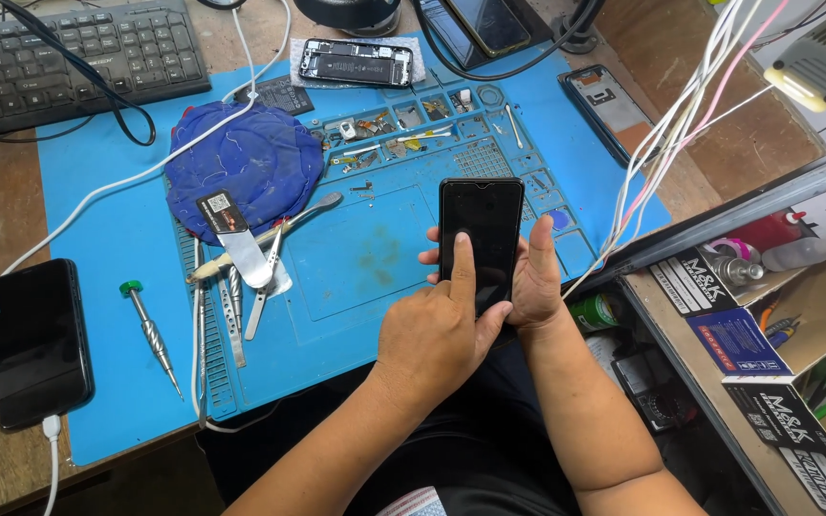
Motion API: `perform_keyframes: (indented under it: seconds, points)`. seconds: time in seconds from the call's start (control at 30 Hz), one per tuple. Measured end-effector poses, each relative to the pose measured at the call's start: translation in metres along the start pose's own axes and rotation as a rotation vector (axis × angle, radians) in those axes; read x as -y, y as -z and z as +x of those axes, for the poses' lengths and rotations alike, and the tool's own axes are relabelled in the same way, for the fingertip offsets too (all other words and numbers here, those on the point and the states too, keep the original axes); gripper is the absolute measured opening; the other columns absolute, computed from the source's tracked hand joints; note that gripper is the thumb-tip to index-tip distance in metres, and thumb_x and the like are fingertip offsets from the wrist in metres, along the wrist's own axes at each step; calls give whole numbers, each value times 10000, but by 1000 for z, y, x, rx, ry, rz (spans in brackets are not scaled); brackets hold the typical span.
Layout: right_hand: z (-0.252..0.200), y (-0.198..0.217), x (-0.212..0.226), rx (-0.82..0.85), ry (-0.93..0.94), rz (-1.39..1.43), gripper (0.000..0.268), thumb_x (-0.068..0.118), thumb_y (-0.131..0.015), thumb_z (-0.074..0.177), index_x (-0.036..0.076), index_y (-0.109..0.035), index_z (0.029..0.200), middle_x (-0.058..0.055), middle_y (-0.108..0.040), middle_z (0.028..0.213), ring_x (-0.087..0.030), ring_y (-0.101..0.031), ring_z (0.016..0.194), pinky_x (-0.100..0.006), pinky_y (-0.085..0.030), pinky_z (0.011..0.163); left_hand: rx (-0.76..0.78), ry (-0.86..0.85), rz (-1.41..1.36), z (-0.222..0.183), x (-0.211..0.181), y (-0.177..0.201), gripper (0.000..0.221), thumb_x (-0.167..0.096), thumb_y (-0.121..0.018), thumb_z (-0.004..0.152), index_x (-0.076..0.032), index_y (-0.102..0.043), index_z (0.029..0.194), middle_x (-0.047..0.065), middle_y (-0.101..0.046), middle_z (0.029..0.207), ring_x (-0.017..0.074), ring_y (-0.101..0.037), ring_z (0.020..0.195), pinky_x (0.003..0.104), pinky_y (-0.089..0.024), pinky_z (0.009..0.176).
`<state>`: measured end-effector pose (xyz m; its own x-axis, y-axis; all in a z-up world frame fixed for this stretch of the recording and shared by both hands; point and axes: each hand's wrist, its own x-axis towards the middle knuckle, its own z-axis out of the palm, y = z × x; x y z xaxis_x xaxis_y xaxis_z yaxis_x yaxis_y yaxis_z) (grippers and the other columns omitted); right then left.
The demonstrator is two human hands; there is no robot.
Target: Testing a mobile phone's functionality and disassembling it to inspect the screen and internal components.
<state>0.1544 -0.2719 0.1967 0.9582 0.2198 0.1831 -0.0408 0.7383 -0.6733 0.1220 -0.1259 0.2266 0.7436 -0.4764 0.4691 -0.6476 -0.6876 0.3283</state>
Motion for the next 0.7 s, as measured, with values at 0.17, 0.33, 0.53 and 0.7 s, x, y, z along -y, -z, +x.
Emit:
perform_keyframes:
  seconds: [0.17, 0.33, 0.53, 0.7]
  points:
    - [-1, 5, 0, -4, -6, 15, 920, 771, -317, 940, 10, -656, 1329, -395, -612, 1308, -540, -664, 1133, -675, -560, 926, -32, 2, -39, 6, -13, -5, 817, -442, -580, 968, 185, -414, 1466, 93, -615, 542, 227, -640, 452, 320, -531, 400]
    - [-4, 3, 3, -8, 6, 47, 899, 762, -323, 947, 24, -649, 1342, -405, -587, 1334, -559, -642, 1155, -689, -539, 955, -44, -29, -50, 11, -27, -9, 830, -464, -573, 965, 179, -420, 1467, 112, -638, 584, 253, -675, 504, 363, -561, 447]
    - [-5, 9, 9, 48, -38, 119, 895, 780, -331, 941, 60, -638, 1375, -386, -574, 1362, -552, -607, 1203, -676, -508, 1010, -25, -100, -78, 14, -35, -9, 806, -490, -476, 1003, 160, -422, 1477, 98, -636, 581, 260, -683, 513, 371, -570, 480]
    - [-6, 9, 17, -14, -145, 267, 1071, 810, -351, 895, -47, -424, 1534, -382, -545, 1385, -557, -599, 1195, -623, -551, 946, 68, -321, -155, -7, -27, -17, 594, -498, -600, 994, -34, -599, 1364, 57, -597, 674, 286, -574, 528, 435, -406, 391]
